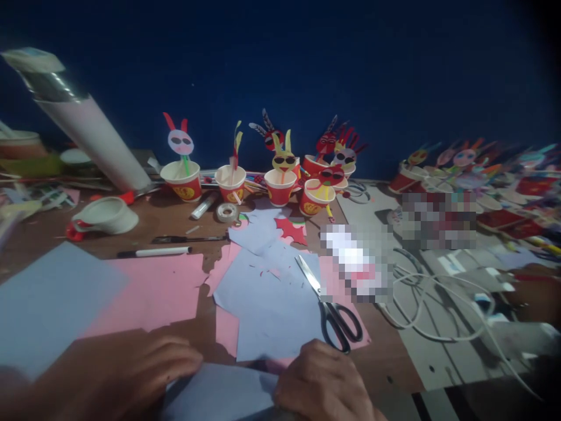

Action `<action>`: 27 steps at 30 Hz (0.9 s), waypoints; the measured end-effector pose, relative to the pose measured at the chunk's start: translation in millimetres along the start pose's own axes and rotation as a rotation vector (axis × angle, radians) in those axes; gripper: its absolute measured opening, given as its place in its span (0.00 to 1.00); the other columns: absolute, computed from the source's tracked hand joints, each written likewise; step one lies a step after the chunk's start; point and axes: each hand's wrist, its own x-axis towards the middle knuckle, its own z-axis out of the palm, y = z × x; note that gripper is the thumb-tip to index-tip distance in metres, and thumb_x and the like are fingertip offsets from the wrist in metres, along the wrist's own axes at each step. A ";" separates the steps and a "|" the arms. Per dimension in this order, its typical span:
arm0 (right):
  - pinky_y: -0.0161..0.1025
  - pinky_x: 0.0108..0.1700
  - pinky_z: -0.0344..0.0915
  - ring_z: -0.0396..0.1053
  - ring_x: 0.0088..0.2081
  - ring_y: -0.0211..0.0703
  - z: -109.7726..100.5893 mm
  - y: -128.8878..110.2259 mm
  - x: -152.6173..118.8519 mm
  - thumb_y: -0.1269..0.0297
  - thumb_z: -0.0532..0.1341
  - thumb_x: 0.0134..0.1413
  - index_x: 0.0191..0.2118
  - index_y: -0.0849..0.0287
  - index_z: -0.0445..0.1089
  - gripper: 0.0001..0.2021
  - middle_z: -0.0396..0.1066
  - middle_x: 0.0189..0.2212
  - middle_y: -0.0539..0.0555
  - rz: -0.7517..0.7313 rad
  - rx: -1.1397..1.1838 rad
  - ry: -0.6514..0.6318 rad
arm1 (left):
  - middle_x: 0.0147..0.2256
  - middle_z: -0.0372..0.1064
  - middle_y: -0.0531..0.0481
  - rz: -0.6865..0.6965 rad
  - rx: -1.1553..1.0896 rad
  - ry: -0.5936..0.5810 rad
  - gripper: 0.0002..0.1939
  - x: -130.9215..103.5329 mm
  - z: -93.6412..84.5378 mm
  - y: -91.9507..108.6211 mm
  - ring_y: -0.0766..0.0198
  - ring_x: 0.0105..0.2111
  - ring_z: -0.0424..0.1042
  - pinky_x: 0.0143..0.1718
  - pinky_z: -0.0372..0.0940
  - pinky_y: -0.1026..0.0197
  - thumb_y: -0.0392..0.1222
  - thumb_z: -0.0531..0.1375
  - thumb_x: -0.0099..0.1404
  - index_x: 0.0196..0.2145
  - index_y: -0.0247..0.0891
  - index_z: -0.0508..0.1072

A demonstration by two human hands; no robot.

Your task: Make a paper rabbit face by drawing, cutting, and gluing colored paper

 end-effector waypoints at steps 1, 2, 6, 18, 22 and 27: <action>0.32 0.24 0.65 0.68 0.22 0.35 0.3 -0.2 0.5 0.72 0.51 0.59 0.36 0.58 0.67 0.08 0.71 0.21 0.51 0.002 -0.002 0.000 | 0.38 0.75 0.54 -0.011 -0.019 -0.054 0.15 0.1 -3.1 2.2 0.57 0.37 0.72 0.40 0.67 0.62 0.48 0.58 0.54 0.40 0.57 0.75; 0.32 0.23 0.65 0.67 0.21 0.35 1.1 -0.6 0.7 0.71 0.51 0.59 0.36 0.58 0.67 0.07 0.71 0.21 0.51 -0.010 0.008 0.011 | 0.40 0.75 0.54 -0.027 -0.046 -0.094 0.15 -0.9 -6.0 4.5 0.56 0.38 0.72 0.41 0.67 0.61 0.47 0.57 0.55 0.41 0.57 0.74; 0.34 0.24 0.64 0.67 0.21 0.36 2.9 -2.9 -1.8 0.63 0.50 0.62 0.37 0.58 0.66 0.10 0.70 0.20 0.51 -0.011 0.098 0.009 | 0.41 0.74 0.52 -0.077 -0.199 -0.076 0.13 -10.8 -9.1 10.5 0.53 0.40 0.70 0.43 0.66 0.54 0.48 0.56 0.56 0.39 0.58 0.75; 0.41 0.36 0.63 0.69 0.36 0.46 -9.3 72.0 20.7 0.69 0.54 0.56 0.40 0.57 0.70 0.09 0.72 0.35 0.56 0.278 -0.398 -0.335 | 0.33 0.75 0.45 0.064 -0.507 -0.134 0.20 -13.4 -33.4 26.6 0.53 0.34 0.71 0.40 0.64 0.51 0.61 0.50 0.59 0.35 0.53 0.77; 0.43 0.36 0.61 0.68 0.36 0.50 6.0 88.7 28.6 0.65 0.58 0.53 0.40 0.59 0.71 0.09 0.71 0.33 0.57 0.216 -0.610 -0.481 | 0.31 0.74 0.45 -0.009 -0.522 0.143 0.21 -29.6 -20.5 36.7 0.54 0.33 0.70 0.40 0.63 0.51 0.60 0.47 0.62 0.31 0.51 0.76; 0.41 0.34 0.57 0.68 0.33 0.49 13.6 88.0 30.8 0.64 0.60 0.51 0.40 0.60 0.71 0.10 0.71 0.31 0.56 0.200 -0.710 -0.517 | 0.32 0.75 0.45 0.088 -0.544 0.103 0.19 -35.3 -28.6 35.9 0.54 0.33 0.71 0.40 0.64 0.51 0.57 0.48 0.63 0.36 0.51 0.76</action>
